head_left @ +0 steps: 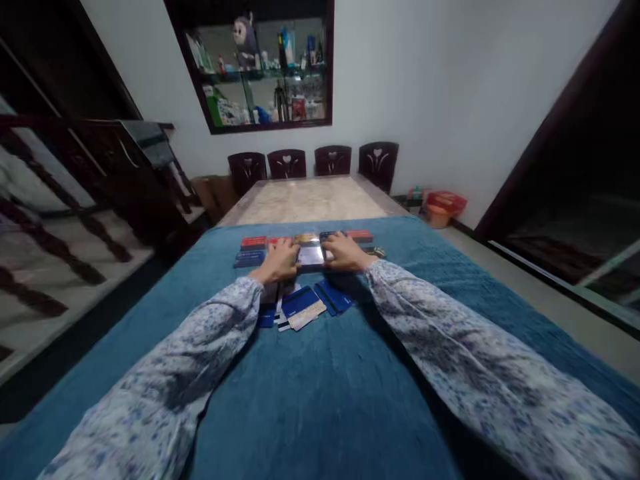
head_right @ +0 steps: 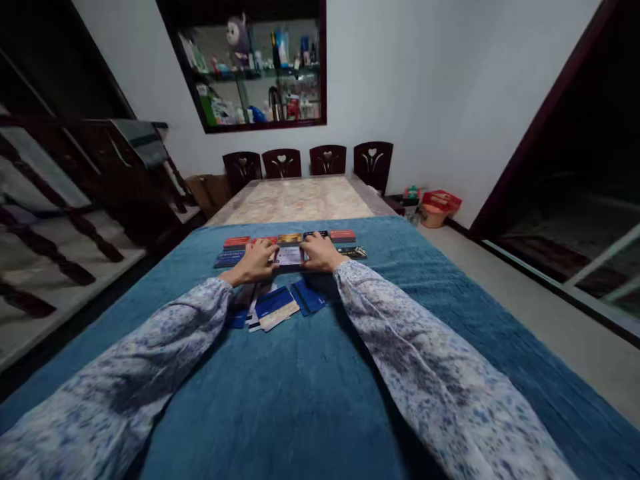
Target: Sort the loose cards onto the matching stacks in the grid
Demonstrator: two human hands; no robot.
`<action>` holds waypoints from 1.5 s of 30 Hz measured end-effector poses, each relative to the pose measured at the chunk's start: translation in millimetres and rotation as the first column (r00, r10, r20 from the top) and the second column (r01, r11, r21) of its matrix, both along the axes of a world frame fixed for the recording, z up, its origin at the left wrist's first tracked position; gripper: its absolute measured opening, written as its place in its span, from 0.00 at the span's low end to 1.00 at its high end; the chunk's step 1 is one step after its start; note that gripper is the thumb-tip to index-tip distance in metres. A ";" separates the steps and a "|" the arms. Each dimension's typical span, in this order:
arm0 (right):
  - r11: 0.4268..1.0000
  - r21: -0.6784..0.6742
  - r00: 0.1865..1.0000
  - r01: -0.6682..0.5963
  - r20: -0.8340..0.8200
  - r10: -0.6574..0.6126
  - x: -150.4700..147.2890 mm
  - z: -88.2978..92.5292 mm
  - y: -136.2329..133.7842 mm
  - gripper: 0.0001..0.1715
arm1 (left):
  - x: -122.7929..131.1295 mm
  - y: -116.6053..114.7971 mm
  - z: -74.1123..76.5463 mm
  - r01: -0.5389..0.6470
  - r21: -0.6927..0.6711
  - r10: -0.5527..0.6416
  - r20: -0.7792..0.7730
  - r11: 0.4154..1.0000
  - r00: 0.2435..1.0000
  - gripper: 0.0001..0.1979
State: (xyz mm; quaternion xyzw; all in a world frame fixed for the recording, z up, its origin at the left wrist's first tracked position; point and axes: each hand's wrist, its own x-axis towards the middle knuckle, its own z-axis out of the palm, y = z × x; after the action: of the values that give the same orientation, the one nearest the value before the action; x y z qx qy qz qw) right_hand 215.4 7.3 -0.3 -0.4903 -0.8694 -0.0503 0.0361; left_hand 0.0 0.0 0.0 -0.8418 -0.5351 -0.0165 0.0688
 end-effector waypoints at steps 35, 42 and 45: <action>0.975 -0.220 0.997 0.040 0.080 -0.022 -12.3 6.7 43.3 0.22 | -2.8 60.3 -13.2 -0.007 -0.231 0.012 0.018 0.973 1.000 0.11; 0.972 -0.231 0.997 0.031 0.079 -0.013 -13.3 6.8 46.4 0.20 | -2.1 62.3 -12.0 -0.011 -0.236 0.011 -0.003 0.972 1.000 0.16; 0.974 -0.227 0.997 0.023 0.076 -0.006 -12.3 6.9 46.2 0.21 | -2.9 61.2 -12.1 -0.010 -0.240 0.007 -0.015 0.971 1.000 0.17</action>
State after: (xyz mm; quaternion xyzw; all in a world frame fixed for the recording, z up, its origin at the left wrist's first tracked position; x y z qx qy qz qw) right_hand 203.1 53.5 6.6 -0.4952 -0.8666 0.0308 -0.0534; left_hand -2.9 61.2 -12.1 -0.8418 -0.5362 0.0545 -0.0298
